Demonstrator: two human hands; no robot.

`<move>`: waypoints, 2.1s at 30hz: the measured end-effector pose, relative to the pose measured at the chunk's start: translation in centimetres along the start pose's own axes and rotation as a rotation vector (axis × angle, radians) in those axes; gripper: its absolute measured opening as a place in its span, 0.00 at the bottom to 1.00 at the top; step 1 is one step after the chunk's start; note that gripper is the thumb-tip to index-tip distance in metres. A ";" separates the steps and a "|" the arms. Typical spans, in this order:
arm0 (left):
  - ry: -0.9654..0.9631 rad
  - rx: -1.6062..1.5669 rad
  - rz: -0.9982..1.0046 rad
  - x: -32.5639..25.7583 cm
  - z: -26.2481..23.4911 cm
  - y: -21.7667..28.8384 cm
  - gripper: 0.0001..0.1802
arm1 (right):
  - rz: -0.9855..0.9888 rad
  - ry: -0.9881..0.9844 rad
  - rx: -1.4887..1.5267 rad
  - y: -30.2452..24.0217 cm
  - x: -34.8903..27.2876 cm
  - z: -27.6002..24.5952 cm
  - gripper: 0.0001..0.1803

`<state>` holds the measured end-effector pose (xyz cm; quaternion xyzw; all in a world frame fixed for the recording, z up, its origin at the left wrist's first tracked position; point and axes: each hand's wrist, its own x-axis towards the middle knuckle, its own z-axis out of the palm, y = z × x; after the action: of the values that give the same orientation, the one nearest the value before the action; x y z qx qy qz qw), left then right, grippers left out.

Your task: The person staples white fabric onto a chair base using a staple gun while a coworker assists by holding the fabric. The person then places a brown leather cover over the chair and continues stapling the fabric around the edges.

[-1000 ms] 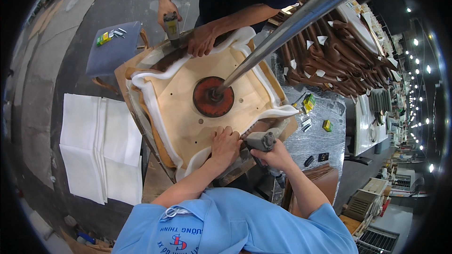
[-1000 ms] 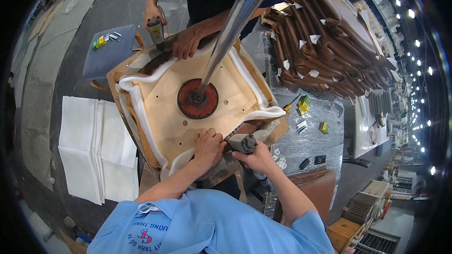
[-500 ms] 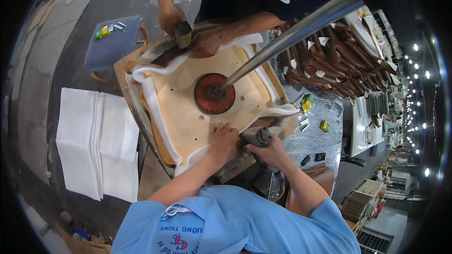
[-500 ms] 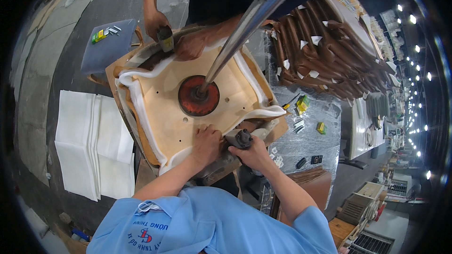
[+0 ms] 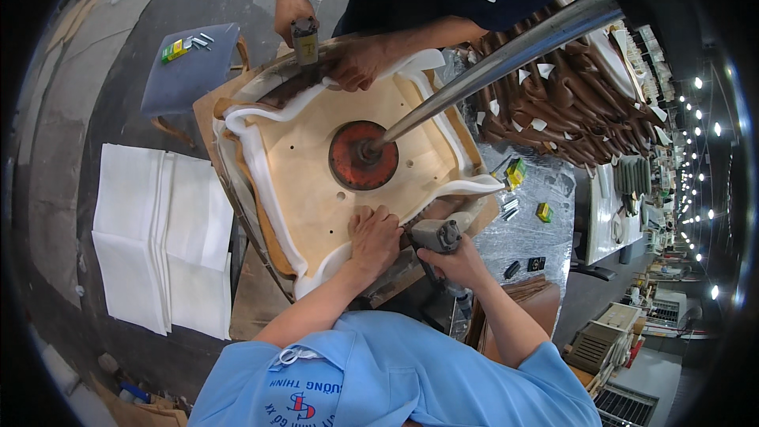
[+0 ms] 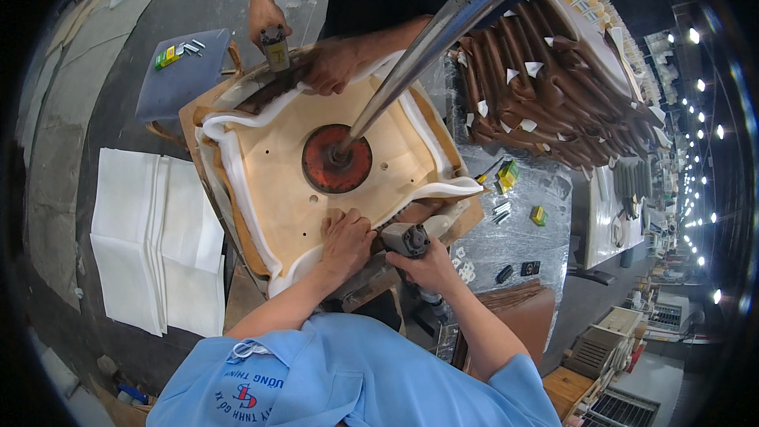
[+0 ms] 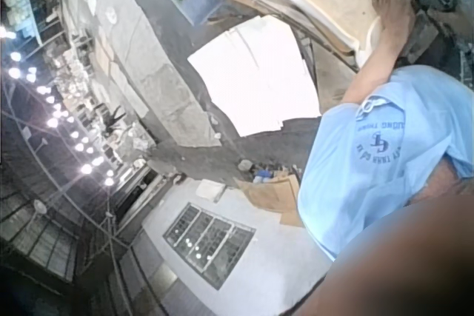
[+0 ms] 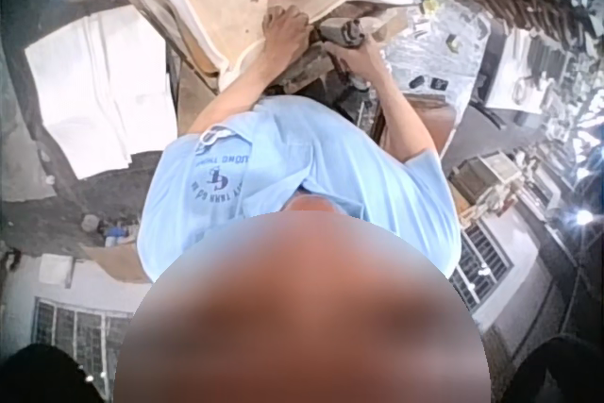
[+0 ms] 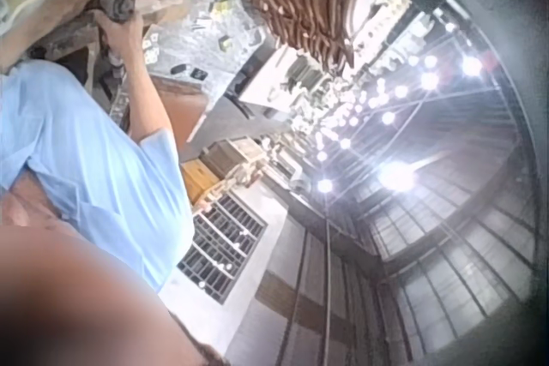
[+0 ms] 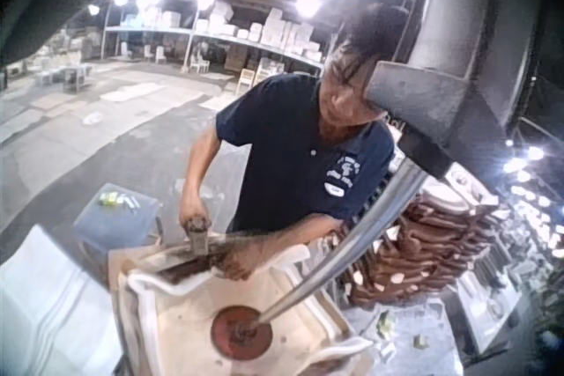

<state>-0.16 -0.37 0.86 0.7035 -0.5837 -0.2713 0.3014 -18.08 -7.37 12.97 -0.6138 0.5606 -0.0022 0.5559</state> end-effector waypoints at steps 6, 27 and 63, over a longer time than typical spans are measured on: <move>-0.017 0.013 -0.019 0.1 0.0 0.1 0.07 | 0.045 0.003 -0.038 -0.3 0.5 0.1 0.20; -0.056 0.027 0.052 -0.9 -1.6 -1.4 0.06 | -0.029 0.096 0.186 0.8 -0.6 -0.5 0.19; -0.006 -0.025 0.057 -0.7 -2.2 -1.7 0.05 | 0.041 0.056 0.180 0.5 -1.6 2.2 0.24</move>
<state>2.42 0.79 1.06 0.6821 -0.6009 -0.2718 0.3159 -17.65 -4.59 12.75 -0.5495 0.5857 -0.0584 0.5930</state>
